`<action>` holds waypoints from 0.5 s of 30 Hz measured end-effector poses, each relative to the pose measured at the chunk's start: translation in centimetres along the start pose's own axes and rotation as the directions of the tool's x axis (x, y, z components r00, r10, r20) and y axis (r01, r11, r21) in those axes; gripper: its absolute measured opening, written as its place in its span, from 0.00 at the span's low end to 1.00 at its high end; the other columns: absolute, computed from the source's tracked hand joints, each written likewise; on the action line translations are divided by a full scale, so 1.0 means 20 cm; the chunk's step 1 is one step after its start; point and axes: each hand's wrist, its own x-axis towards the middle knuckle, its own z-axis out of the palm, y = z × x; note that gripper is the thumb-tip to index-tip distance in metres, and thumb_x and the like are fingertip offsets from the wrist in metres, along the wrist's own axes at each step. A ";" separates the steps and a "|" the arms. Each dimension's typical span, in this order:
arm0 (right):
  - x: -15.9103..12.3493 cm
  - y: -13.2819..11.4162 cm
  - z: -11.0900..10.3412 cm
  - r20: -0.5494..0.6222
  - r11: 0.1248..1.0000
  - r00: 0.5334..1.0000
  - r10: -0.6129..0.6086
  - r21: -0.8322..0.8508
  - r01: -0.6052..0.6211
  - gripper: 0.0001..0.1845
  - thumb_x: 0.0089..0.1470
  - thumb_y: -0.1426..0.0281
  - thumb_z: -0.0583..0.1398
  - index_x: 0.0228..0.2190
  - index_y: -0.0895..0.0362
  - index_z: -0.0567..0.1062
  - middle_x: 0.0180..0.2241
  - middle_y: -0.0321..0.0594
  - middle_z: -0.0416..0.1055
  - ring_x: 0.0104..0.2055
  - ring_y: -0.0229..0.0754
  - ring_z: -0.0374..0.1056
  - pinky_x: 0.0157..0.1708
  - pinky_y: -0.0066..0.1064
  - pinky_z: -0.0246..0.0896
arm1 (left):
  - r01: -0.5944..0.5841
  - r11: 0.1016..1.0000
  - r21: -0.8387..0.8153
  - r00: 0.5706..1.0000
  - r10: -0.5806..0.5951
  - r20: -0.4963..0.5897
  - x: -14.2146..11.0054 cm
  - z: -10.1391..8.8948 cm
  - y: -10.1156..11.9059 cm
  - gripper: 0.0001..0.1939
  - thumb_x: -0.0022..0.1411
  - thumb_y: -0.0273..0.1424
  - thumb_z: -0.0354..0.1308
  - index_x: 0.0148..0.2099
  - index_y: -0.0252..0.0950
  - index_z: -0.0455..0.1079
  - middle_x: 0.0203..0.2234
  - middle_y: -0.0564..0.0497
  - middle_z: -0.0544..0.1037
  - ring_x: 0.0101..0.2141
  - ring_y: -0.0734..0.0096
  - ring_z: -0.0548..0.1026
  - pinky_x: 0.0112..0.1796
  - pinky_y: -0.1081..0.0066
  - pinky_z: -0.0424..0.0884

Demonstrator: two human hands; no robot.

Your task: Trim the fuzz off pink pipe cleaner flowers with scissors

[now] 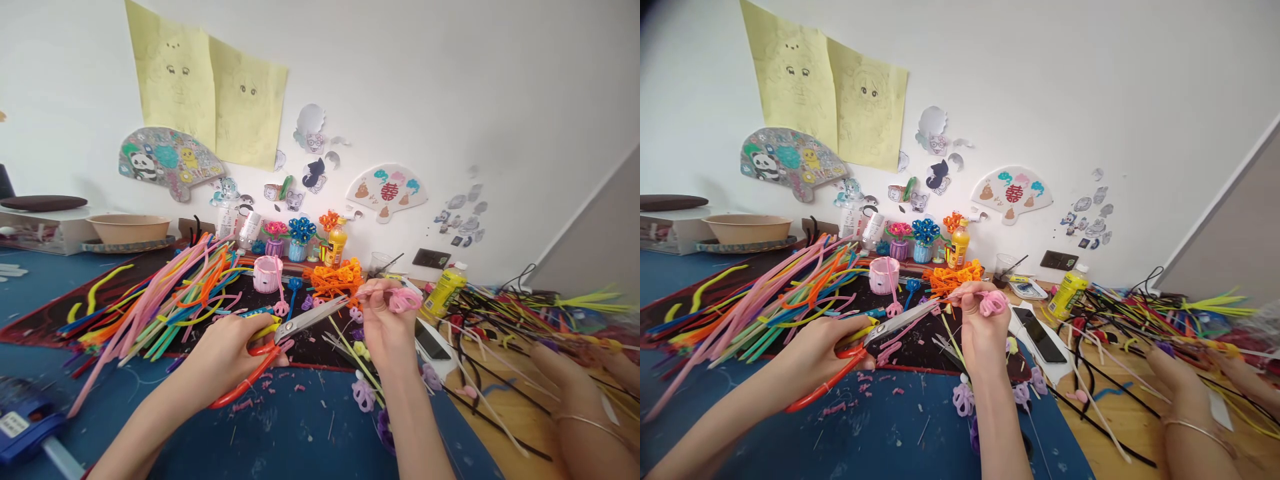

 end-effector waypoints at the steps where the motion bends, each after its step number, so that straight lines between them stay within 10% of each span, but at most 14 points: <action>1: 0.00 0.00 0.00 -0.001 1.000 1.000 -0.001 -0.002 0.001 0.14 0.39 0.64 0.72 0.23 0.55 0.73 0.24 0.33 0.69 0.28 0.38 0.66 0.30 0.33 0.61 | -0.002 1.000 -0.001 1.000 0.002 -0.001 0.00 0.00 0.00 0.16 0.53 0.45 0.56 0.26 0.40 0.58 0.16 0.60 0.59 0.19 0.75 0.55 0.23 0.74 0.47; 15: 0.01 0.00 -0.01 -0.010 0.998 1.000 0.008 0.064 -0.007 0.11 0.39 0.68 0.72 0.23 0.55 0.74 0.24 0.32 0.70 0.29 0.36 0.66 0.32 0.31 0.61 | 0.007 1.000 -0.008 0.999 -0.007 -0.041 0.00 0.00 -0.01 0.16 0.53 0.41 0.55 0.24 0.40 0.53 0.16 0.60 0.58 0.20 0.77 0.54 0.22 0.75 0.46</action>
